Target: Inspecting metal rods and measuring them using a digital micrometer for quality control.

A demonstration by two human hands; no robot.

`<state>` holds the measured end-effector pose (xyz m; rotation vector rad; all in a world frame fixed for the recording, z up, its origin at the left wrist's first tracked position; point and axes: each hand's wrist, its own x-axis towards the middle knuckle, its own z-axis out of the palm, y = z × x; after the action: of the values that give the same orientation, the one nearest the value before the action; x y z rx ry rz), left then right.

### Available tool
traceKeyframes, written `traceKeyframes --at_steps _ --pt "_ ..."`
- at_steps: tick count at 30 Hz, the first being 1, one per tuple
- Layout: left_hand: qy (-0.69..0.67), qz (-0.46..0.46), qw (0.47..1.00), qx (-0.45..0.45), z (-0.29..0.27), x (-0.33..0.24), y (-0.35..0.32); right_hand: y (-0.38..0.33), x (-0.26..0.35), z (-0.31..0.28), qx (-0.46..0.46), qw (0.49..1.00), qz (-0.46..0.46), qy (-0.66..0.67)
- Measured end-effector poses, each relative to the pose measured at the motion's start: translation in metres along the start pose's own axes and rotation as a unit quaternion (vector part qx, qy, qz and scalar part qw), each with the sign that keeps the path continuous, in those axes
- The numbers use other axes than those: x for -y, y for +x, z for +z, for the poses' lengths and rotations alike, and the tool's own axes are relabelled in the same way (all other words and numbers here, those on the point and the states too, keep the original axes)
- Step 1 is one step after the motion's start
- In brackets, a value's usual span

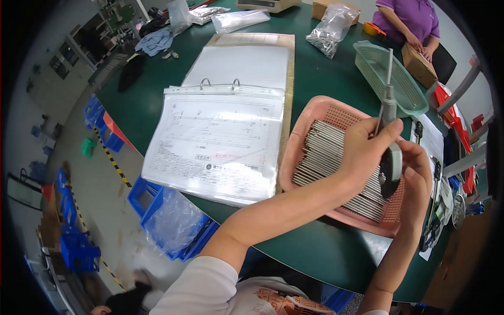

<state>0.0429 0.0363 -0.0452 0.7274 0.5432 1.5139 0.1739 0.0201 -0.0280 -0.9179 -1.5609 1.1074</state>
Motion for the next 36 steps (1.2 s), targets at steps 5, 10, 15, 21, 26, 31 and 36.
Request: traceKeyframes --at_steps 5,10,15,21,26,31,36 --pt "0.141 0.108 0.984 -0.006 0.004 0.008 -0.004 -0.001 -0.001 0.021 -0.097 0.994 0.001 -0.047" --pt "0.130 0.030 0.991 0.007 0.013 0.001 -0.011 -0.011 0.001 0.028 -0.128 0.989 0.070 -0.016" --pt "0.056 0.105 0.993 -0.015 0.007 0.013 0.002 0.000 -0.009 0.010 -0.110 0.971 0.085 0.195" --pt "0.173 -0.012 0.983 0.066 -0.007 -0.002 0.010 0.007 0.005 -0.021 -0.136 0.932 -0.035 0.335" --pt "0.323 0.042 0.941 0.091 -0.021 0.023 0.010 -0.003 0.008 -0.053 -0.065 0.930 -0.088 0.351" --pt "0.564 0.131 0.805 0.131 -0.033 0.003 -0.013 -0.011 0.016 -0.057 -0.095 0.932 -0.097 0.337" --pt "0.660 0.084 0.727 0.173 -0.064 -0.007 -0.032 -0.014 0.026 -0.050 -0.120 0.928 -0.088 0.343"
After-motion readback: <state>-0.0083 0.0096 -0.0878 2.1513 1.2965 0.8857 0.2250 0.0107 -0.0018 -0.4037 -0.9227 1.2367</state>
